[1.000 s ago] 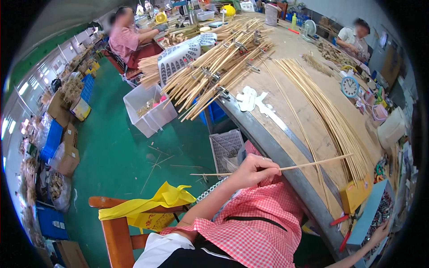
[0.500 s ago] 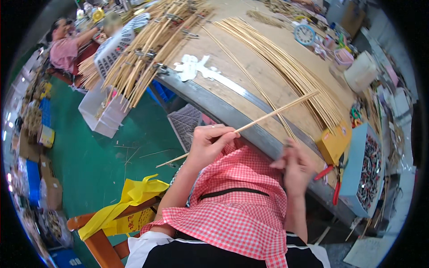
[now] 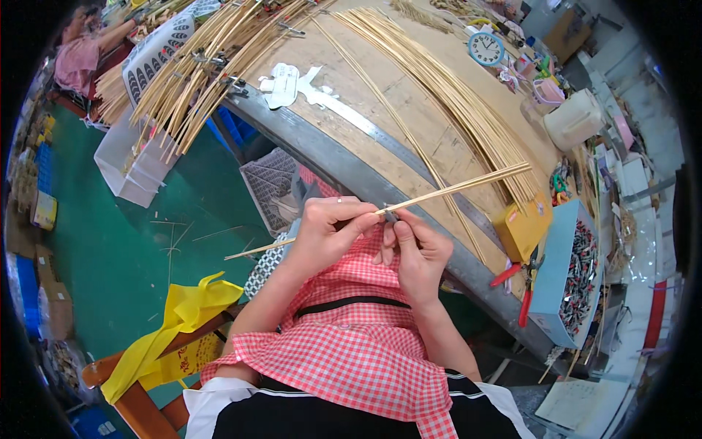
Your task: The person sits at a workbench in a factory and assembles thin bamboo sticks. They pick up sticks, align them, and use a pair of red-handled pliers to secure or trim the ends. The person works on the sticks one at a time, placing finished pieces on the table.
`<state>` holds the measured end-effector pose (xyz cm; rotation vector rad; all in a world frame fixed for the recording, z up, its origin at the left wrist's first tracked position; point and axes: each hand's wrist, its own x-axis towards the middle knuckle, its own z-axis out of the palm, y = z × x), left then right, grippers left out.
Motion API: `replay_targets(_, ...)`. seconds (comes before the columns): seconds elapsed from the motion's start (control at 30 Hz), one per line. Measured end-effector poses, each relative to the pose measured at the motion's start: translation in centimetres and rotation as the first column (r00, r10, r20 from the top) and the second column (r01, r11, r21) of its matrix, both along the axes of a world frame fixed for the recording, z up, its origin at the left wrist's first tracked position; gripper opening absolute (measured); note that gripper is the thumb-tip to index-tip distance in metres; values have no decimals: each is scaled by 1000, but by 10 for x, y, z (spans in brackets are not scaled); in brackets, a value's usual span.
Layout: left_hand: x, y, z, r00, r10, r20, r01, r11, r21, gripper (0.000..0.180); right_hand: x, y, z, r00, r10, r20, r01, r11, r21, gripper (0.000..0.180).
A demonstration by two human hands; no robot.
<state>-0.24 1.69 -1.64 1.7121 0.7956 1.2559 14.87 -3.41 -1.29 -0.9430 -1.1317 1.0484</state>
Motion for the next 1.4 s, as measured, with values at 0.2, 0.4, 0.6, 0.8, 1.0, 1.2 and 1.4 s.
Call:
replay_targets(0.2,0,0,-5,997,-38,60,44,994,-103,10,5,0,6,970,-52,236,32,996,87,21)
replay_targets(0.4,0,1,-6,972,-235,-22,233,971,-50,14,29,-5,14,948,-245,203,227,968,110,18)
replay_targets(0.6,0,2,-8,967,-252,-29,254,962,96,23,72,-9,17,933,-360,19,359,932,44,9)
replay_targets(0.8,-83,28,16,956,181,-230,-130,966,222,24,164,-21,57,715,-643,-273,677,735,43,18)
replay_targets(1.0,-141,39,1,792,491,-363,-382,862,332,24,256,-57,51,724,-482,-493,611,780,135,21)
replay_targets(1.2,-128,36,4,795,371,-480,-222,914,339,18,264,-77,60,547,-686,-481,785,619,10,26)
replay_targets(1.4,-129,42,-4,887,349,-303,-286,929,235,14,280,-77,53,647,-703,-294,750,656,83,34)
